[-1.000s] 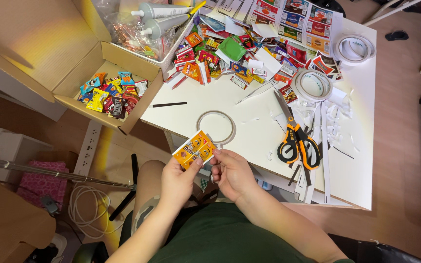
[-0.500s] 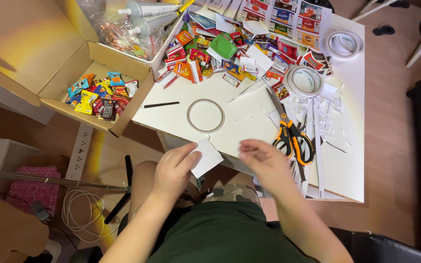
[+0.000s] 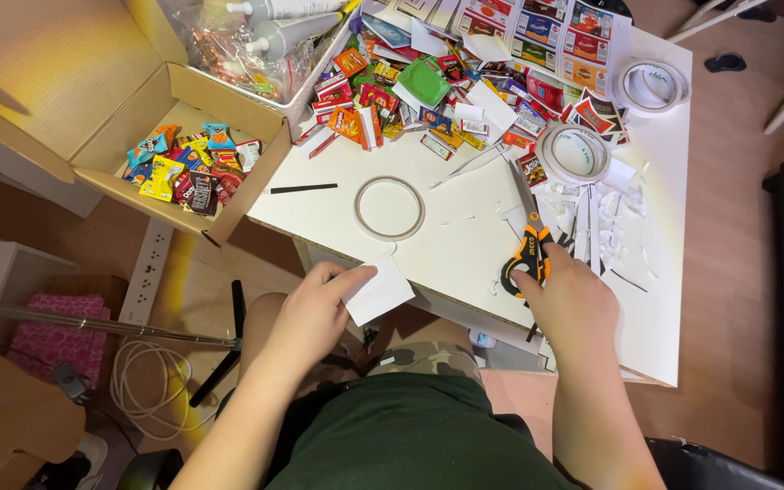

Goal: The person cuts a small white paper card and a candy wrapper using scissors. They then fold a strip of white paper and cut it into smaller pieces.

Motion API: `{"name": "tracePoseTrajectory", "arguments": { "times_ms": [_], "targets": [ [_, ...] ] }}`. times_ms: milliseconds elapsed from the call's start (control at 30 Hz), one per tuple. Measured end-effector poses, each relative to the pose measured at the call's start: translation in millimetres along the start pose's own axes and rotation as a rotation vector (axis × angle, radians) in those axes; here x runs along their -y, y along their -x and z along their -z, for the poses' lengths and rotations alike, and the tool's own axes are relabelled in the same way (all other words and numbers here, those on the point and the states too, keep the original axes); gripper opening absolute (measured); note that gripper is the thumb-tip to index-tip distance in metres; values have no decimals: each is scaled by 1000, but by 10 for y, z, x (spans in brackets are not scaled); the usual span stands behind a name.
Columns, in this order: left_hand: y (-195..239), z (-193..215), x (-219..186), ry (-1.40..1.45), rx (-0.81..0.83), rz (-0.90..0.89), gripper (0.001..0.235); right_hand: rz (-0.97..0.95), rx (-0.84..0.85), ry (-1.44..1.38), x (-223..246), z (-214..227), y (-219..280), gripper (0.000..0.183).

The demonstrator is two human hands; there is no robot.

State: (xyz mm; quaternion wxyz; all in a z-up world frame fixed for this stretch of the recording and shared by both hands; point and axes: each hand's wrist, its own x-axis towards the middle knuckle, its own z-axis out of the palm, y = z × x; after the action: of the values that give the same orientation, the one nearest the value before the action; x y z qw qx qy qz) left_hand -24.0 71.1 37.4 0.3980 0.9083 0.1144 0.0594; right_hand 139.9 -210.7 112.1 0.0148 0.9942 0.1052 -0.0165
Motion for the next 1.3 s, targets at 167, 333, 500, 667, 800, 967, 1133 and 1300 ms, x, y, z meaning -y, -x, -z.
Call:
{"name": "tracePoseTrajectory", "arguments": {
  "times_ms": [167,333,500,667,800,967,1133,1300],
  "targets": [
    [14,252,-187,303,137,117,63,-10,0,-25,39,-35,-54,49],
    [-95,102,102,496,13,-30,52,7,-66,-318,219,194,128,50],
    [-112,10,169,469,-54,-138,51,26,-30,-357,275,246,191,54],
    [-167,52,-22,365,-25,-93,52,20,4,-345,210,182,148,50],
    [-222,-44,-16,18,-135,-72,44,44,-3,-351,197,176,196,50],
    [-357,-104,0,-200,-230,-103,40,54,5,-386,146,174,235,50],
    [-428,-42,-116,-394,-222,19,36,24,50,-625,89,214,285,49],
    [-460,71,-320,-335,-169,60,30,-26,133,-985,54,128,343,53]
  ]
}}
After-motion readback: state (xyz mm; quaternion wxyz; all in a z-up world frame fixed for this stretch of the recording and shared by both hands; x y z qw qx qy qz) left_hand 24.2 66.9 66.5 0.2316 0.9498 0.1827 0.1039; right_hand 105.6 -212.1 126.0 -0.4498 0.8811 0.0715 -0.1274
